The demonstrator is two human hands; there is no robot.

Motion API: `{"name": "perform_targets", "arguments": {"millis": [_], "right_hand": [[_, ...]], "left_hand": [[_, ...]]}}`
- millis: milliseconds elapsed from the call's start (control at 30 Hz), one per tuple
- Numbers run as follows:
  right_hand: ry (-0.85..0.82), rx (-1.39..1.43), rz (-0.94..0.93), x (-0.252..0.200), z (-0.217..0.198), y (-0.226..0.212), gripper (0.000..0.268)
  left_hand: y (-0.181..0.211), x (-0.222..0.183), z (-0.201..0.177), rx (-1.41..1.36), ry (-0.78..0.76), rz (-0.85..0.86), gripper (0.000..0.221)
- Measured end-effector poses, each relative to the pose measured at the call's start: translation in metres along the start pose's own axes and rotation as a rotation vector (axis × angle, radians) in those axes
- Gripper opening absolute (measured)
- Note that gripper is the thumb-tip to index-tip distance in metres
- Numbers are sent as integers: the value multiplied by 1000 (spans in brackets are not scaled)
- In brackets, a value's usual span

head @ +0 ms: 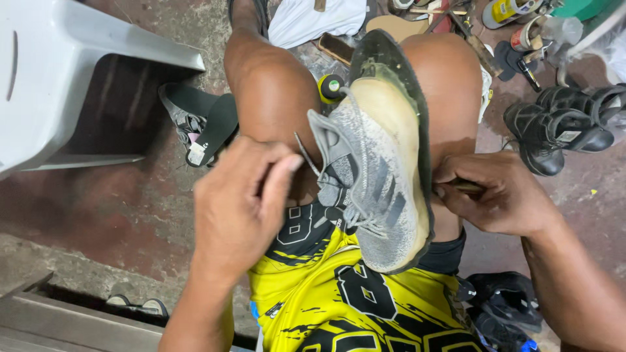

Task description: The person stitches the sole of a sneaker by hand using an awl and black thread, pulling the thread through the material while holding the shoe on their lap.

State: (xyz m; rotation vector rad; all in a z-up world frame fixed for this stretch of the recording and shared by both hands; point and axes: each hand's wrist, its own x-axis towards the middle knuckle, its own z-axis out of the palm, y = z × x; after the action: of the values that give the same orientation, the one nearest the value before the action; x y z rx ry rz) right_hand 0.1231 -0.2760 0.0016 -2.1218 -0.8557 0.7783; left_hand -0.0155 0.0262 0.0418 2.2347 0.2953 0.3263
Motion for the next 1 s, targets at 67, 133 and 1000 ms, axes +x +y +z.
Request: {"name": "perform_targets", "arguments": {"millis": [67,133,1000], "right_hand": [[-10,-6,32,-3,-1,2,14],[-15,-13,31,-4,-5,3,15],[85,-38,-14,-34,0,1,10]], "left_hand": [[4,1,3,-20,-23,77,10],[6,6,4,15,-55,149,13],[4,9,10,-272,-342,84,8]]}}
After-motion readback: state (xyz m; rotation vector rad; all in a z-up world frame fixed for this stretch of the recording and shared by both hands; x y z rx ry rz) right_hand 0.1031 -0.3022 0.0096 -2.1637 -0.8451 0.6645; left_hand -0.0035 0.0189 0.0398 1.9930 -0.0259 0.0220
